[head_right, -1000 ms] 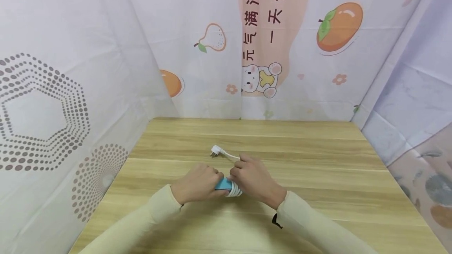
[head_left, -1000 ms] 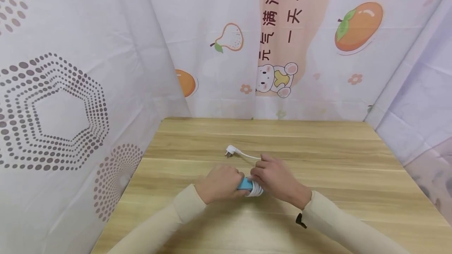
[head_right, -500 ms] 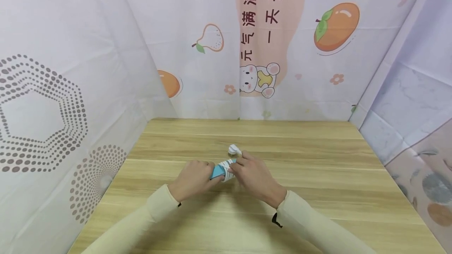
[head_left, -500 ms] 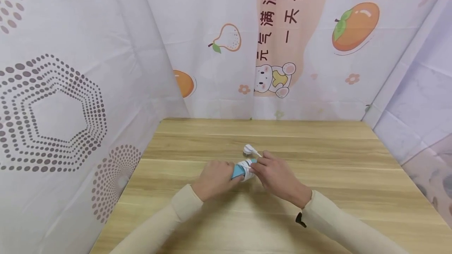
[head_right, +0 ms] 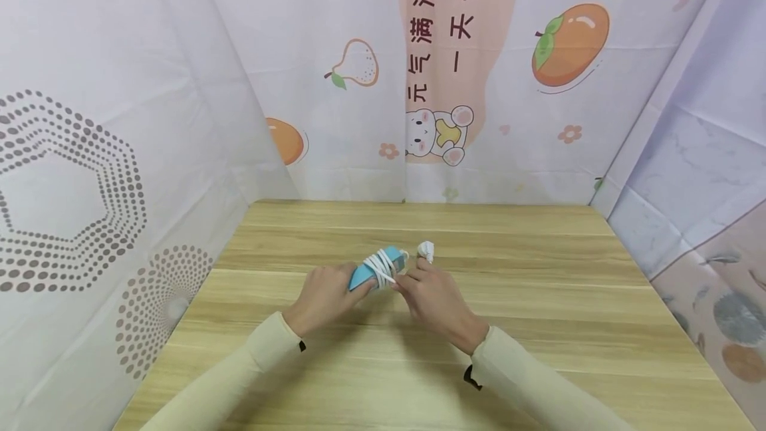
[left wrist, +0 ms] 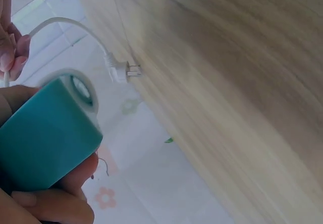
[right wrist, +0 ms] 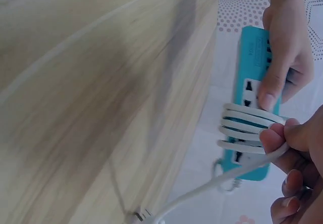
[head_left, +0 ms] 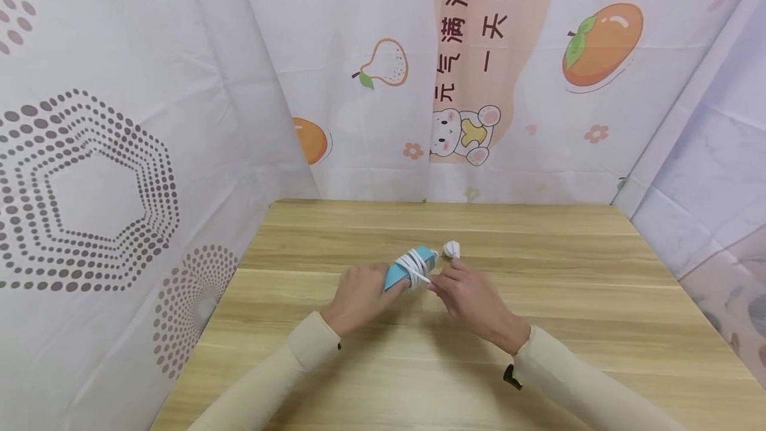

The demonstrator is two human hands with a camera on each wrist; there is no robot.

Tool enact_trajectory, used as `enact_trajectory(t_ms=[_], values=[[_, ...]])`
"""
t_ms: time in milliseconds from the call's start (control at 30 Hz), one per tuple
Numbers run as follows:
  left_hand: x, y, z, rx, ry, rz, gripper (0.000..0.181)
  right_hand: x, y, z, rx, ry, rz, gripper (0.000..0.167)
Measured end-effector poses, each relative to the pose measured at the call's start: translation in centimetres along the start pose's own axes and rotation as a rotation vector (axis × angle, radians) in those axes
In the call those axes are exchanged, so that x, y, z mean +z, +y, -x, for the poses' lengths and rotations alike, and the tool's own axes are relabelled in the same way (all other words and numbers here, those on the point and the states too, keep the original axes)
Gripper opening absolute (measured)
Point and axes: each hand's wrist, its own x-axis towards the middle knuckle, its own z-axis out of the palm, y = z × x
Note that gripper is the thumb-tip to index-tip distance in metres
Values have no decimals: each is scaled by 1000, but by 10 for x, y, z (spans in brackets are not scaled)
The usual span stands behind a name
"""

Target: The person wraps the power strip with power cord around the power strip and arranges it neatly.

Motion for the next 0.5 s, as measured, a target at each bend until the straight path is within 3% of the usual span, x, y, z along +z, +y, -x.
enact_trajectory(t_ms=[233, 500], values=[[-3, 1, -3, -80, 15, 115, 40, 7, -2, 3, 41, 20, -53, 15], [-8, 1, -4, -162, 18, 328, 37, 11, -4, 5, 120, -41, -88, 7]])
